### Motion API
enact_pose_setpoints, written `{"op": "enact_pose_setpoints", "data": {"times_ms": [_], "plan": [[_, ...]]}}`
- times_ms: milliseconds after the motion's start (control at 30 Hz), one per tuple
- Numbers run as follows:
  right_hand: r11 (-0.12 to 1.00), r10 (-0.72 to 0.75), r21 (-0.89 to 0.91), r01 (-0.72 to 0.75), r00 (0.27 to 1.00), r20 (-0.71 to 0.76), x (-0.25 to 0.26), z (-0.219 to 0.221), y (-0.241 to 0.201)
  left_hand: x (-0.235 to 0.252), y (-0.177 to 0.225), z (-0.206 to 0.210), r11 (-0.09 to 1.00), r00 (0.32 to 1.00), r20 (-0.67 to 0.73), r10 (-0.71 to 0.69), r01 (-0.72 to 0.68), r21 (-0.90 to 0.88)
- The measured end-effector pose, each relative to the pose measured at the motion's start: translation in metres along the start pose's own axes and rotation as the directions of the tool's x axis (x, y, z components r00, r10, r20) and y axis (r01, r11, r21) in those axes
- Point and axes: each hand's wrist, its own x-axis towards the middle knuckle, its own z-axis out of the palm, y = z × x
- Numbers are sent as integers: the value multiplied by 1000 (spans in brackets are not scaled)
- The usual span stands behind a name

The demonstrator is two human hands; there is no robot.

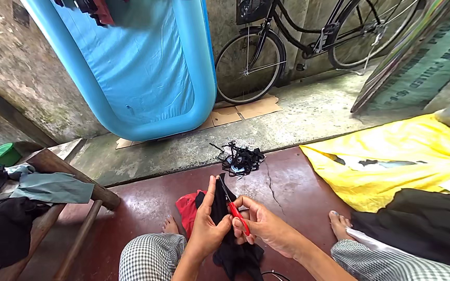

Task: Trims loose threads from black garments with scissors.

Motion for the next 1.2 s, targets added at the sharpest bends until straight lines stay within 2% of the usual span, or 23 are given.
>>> {"op": "enact_pose_setpoints", "data": {"times_ms": [100, 300, 500, 933, 1067, 1200], "plan": [[1000, 9, -18, -9, 1000, -24, 0, 0, 0, -1, 0, 0, 1000, 1000, 1, -13, 13, 12], [999, 15, 35, -16, 1000, 15, -1, -3, -2, -2, -2, 1, 1000, 1000, 17, -20, 19, 21], [997, 41, 67, -38, 998, -42, 0, 0, 1, -2, -6, 3, 999, 1000, 4, -6, 6, 37], [974, 68, 207, -93, 990, 123, -3, -6, -2, 0, -4, -2, 1000, 1000, -7, -23, 23, -13], [978, 65, 191, -85, 992, 108, -4, -3, -3, 0, -2, -2, 999, 999, 7, -36, 36, -23], [987, 63, 146, -62, 998, 4, -2, 0, 0, -1, -3, 2, 999, 999, 45, -31, 31, 9]]}}
